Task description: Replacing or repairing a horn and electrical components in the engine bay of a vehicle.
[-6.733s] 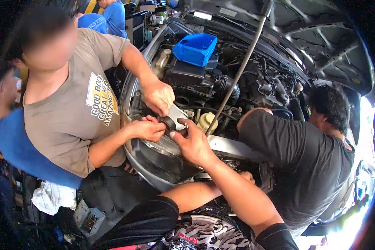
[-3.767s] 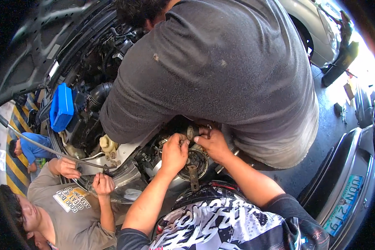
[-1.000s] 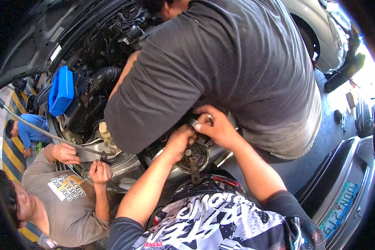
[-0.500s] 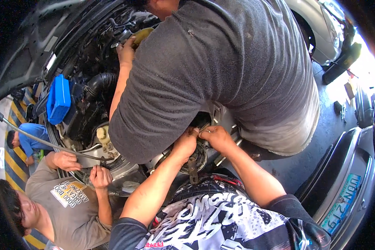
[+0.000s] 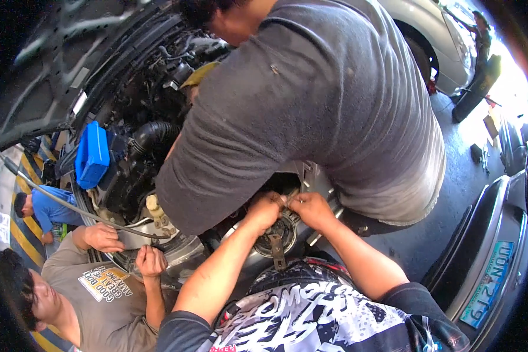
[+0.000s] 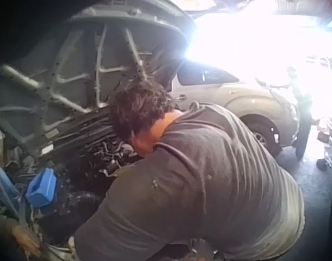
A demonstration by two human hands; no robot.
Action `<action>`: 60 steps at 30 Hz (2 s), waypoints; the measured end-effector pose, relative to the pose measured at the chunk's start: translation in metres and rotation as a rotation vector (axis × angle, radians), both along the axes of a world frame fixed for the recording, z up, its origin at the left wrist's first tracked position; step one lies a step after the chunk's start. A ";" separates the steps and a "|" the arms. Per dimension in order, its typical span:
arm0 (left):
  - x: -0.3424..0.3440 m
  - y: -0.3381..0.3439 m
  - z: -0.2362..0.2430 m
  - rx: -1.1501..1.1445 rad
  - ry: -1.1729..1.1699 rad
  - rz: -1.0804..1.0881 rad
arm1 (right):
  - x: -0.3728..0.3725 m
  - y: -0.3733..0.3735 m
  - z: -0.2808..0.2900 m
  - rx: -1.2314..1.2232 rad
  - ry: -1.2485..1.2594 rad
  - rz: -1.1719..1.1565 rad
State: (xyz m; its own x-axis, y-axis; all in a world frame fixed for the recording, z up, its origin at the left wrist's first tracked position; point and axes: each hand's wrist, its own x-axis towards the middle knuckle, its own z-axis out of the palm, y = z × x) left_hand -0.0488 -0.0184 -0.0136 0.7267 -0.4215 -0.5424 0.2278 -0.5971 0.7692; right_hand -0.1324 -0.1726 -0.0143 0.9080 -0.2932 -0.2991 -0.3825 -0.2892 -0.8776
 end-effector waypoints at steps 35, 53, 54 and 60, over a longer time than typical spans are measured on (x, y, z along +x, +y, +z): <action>-0.015 0.001 -0.004 -0.142 -0.420 0.162 | 0.009 0.028 -0.006 0.549 0.082 -0.147; 0.010 0.023 0.012 -0.338 0.248 0.300 | 0.064 0.022 -0.055 0.042 -0.197 0.003; 0.010 0.020 0.016 -0.318 0.285 0.291 | 0.063 0.018 -0.059 0.039 -0.196 0.006; -0.012 0.002 0.016 -0.453 0.005 0.518 | 0.059 0.003 -0.014 -0.314 -0.292 0.145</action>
State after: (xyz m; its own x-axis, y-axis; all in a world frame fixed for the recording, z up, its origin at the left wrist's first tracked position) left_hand -0.0604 -0.0166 0.0022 0.8938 -0.2064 -0.3981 0.4009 -0.0303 0.9156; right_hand -0.0736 -0.1695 -0.0286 0.9796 -0.1920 0.0586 -0.0677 -0.5910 -0.8038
